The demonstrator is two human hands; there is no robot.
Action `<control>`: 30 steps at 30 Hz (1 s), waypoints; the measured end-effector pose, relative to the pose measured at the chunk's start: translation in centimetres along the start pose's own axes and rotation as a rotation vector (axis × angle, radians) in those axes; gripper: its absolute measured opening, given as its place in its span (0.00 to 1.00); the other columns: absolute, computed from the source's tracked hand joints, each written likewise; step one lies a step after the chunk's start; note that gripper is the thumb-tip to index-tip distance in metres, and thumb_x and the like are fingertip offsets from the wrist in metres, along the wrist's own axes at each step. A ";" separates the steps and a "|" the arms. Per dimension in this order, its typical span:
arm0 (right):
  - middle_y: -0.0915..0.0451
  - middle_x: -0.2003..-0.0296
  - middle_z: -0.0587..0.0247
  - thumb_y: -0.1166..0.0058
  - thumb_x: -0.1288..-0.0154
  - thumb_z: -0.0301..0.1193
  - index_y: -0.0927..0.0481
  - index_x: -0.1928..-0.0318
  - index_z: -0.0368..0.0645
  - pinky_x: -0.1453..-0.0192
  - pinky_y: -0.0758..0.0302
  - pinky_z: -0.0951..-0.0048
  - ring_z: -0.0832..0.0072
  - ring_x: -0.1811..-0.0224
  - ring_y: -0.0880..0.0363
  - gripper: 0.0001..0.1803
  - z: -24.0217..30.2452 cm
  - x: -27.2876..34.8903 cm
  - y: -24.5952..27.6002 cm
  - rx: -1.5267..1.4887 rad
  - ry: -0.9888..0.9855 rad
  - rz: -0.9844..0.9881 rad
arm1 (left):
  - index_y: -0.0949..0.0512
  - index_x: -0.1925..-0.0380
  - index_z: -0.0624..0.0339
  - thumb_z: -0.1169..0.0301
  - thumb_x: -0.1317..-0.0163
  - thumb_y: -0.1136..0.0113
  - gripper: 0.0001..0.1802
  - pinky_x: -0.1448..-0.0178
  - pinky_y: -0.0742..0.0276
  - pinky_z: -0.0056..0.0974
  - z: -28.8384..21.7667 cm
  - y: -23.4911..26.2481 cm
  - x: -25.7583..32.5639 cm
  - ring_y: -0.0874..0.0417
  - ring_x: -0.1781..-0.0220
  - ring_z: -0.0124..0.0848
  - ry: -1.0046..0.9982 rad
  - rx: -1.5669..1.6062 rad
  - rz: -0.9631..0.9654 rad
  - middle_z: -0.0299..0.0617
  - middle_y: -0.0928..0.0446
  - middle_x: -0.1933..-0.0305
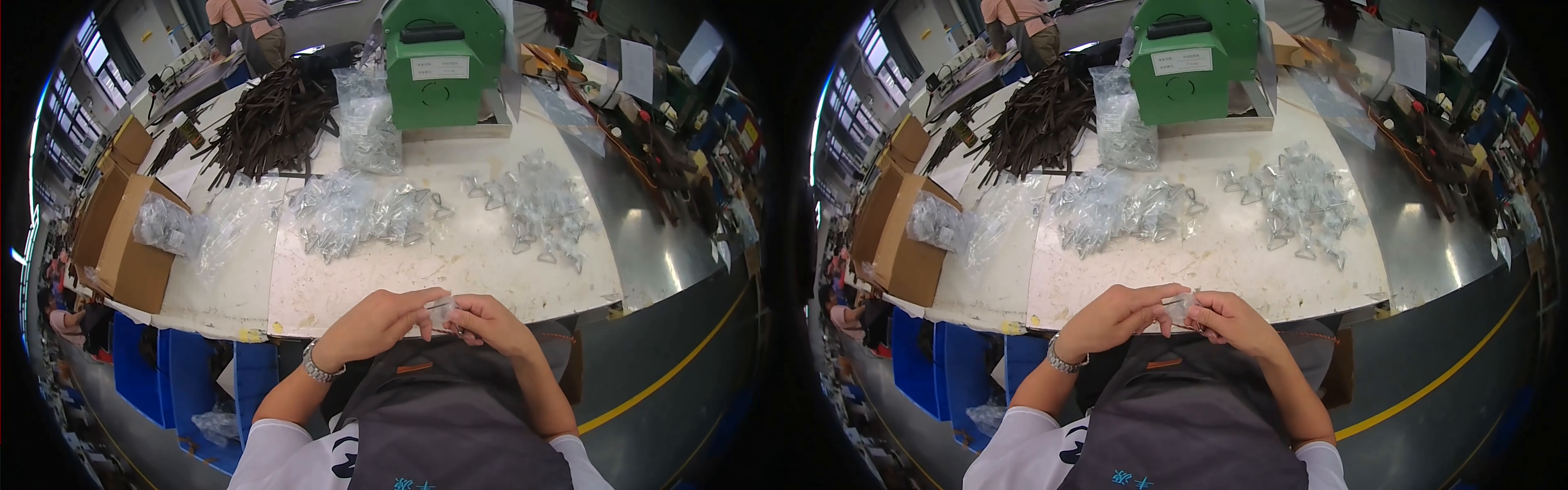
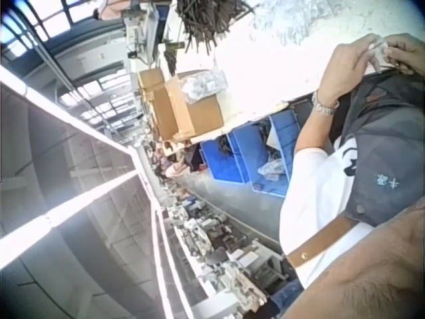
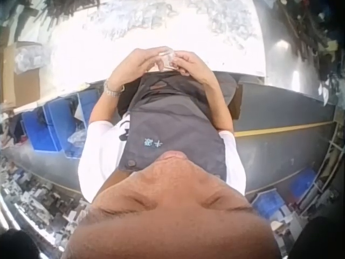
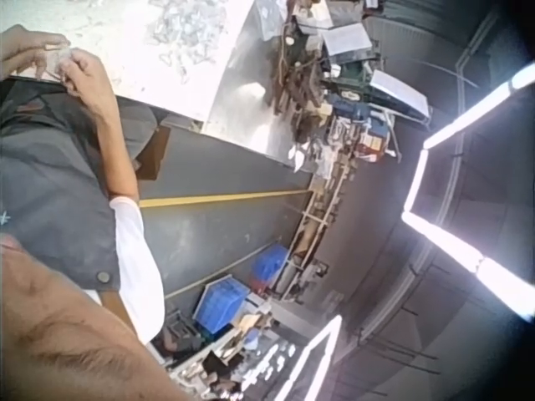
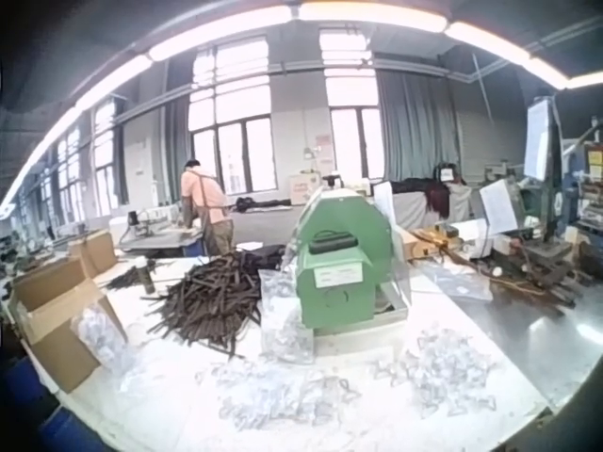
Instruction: The person is putting small metal hardware pieces into small plastic bags.
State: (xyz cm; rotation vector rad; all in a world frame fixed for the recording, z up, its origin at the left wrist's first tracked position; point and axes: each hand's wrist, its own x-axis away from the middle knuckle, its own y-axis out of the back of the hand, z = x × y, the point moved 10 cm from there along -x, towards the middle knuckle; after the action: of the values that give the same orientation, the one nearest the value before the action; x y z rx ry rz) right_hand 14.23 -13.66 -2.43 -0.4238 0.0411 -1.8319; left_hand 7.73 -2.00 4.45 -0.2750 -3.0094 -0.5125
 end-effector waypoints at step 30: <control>0.25 0.31 0.46 0.37 0.29 0.25 0.21 0.34 0.37 0.58 0.17 0.68 0.66 0.63 0.14 0.25 10.1 4.1 14.5 0.961 0.547 -1.051 | 0.18 0.64 0.66 0.75 0.38 0.37 0.05 0.62 0.15 0.45 2.6 4.1 -15.8 0.11 0.66 0.47 -0.227 -1.300 -0.393 0.53 0.16 0.61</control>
State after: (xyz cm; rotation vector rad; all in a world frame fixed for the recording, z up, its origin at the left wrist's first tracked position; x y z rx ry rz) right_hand 29.74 -19.99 4.54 0.9070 -0.7863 -2.6268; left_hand 23.87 0.05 1.68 0.2387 -2.3722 -2.5037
